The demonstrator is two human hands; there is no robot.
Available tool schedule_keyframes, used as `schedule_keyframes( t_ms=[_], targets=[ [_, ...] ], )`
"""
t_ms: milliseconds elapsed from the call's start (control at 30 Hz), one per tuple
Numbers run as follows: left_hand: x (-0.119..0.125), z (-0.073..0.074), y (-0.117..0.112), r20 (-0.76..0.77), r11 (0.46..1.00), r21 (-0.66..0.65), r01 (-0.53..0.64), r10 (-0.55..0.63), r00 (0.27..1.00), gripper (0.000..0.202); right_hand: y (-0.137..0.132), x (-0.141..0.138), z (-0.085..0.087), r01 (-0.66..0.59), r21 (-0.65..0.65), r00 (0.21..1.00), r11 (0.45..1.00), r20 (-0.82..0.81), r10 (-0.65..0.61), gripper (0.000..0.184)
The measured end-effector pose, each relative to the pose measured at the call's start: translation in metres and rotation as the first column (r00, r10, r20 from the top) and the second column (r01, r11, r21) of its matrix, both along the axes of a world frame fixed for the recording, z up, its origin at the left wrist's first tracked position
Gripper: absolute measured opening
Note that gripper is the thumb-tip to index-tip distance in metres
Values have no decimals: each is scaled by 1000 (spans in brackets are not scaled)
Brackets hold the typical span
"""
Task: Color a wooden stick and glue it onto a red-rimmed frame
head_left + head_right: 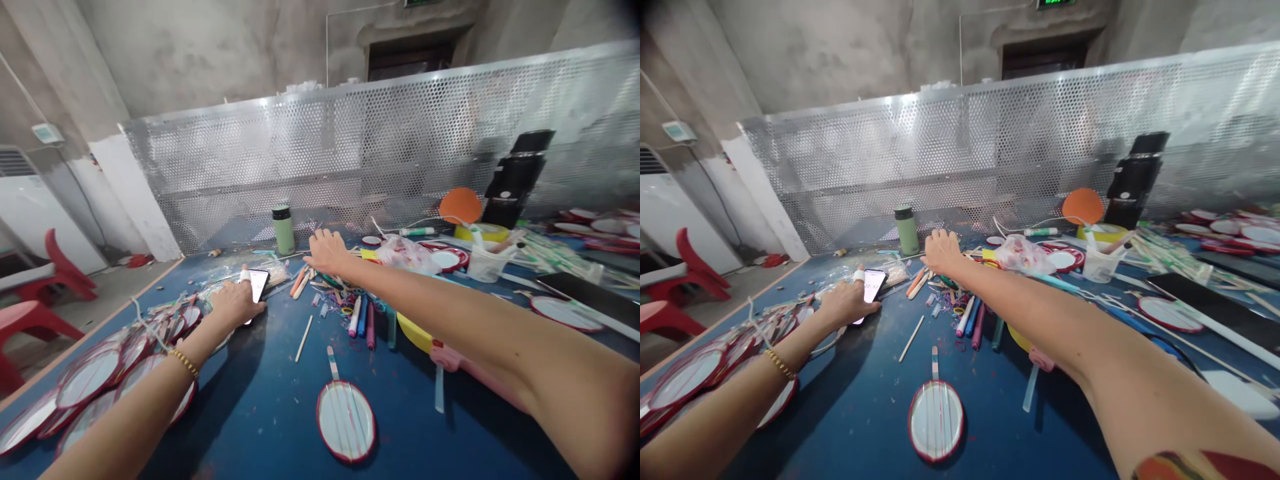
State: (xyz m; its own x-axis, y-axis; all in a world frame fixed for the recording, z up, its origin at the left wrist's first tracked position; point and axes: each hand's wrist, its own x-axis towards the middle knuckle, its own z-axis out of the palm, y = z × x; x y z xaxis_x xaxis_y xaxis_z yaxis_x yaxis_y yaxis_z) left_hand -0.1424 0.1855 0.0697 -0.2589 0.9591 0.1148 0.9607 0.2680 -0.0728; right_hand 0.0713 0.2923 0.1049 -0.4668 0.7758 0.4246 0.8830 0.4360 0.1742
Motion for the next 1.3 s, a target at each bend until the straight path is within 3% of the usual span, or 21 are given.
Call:
schedule_keyframes(
  t_ms=[133,300,500,667,833,1033,1300],
  targets=[
    [-4,-2,1,12,1000,3,-12,12,1000,97,-3,-15,14,-56,39,998,998,-10,57,46],
    [-10,1,-7,8,999,28,-21,21,1000,92,-19,-30,13,-138,22,990,990,2,138,43],
    [-25,3,-16,4,999,13,-30,30,1000,80,-35,-43,8,-239,-64,970,969,32,241,32],
    [-32,-1,-18,-4,999,6,-42,42,999,73,-44,-62,10,-314,-213,942,925,49,331,18],
    [-29,-3,-19,-6,998,33,-47,48,999,84,-56,-90,-7,-332,-314,931,889,44,363,31],
    [-24,-1,-18,32,996,62,-66,64,997,84,-56,-115,-33,-311,-343,939,886,31,342,34],
    [-24,-1,-18,58,997,68,-48,44,997,71,-49,-121,-43,-293,-360,946,886,27,324,34]
  ],
)
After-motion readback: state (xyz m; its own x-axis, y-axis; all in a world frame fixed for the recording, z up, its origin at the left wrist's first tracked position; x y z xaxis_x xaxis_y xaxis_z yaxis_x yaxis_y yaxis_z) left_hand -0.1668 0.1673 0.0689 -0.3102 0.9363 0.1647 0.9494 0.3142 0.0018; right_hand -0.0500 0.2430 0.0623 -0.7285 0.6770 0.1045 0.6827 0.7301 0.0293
